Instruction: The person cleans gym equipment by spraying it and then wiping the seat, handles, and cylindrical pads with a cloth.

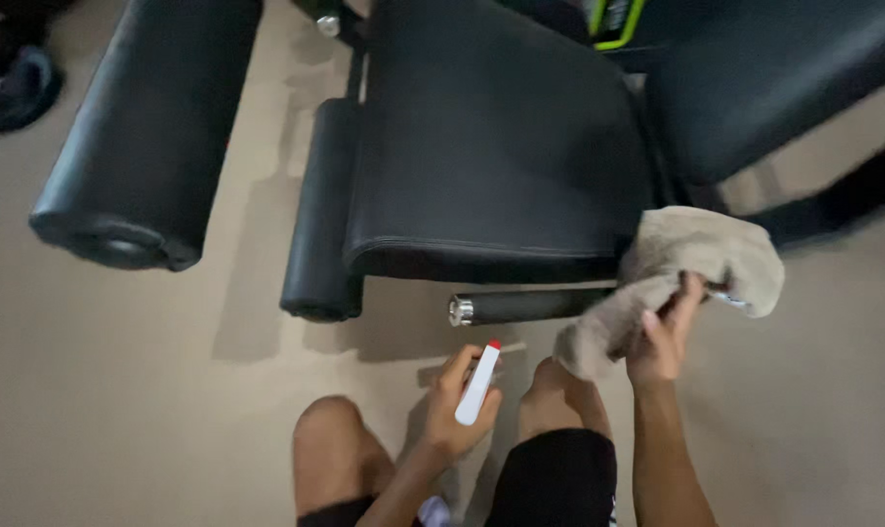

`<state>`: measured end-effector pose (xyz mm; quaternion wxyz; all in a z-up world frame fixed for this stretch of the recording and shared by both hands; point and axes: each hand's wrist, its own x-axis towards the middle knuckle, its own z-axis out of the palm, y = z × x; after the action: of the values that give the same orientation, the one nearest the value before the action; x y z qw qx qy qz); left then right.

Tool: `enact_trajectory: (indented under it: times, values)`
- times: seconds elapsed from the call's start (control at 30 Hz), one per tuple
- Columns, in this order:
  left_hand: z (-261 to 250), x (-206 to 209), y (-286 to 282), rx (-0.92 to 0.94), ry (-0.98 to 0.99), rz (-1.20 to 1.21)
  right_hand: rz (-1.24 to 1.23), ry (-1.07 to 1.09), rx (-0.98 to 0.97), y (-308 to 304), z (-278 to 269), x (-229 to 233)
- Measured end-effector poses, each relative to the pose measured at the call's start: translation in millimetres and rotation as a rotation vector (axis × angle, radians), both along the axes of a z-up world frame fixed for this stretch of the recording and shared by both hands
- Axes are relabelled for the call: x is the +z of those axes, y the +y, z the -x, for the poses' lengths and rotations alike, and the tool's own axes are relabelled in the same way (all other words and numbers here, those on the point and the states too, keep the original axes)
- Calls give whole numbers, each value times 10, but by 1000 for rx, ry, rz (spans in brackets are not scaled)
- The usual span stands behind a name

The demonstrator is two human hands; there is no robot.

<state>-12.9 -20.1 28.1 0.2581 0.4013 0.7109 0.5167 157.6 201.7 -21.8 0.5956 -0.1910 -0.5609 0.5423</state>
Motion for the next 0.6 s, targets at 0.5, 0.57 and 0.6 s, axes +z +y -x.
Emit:
enact_trajectory:
  times: [0.5, 0.57, 0.6]
  values:
    - [318, 270, -842, 34, 53, -7, -324, -539, -375, 48, 286, -310]
    - [303, 22, -897, 71, 109, -178, -302, -656, -455, 170, 215, -539]
    - [324, -34, -972, 55, 91, -193, -313, -672, -476, 136, 237, -520]
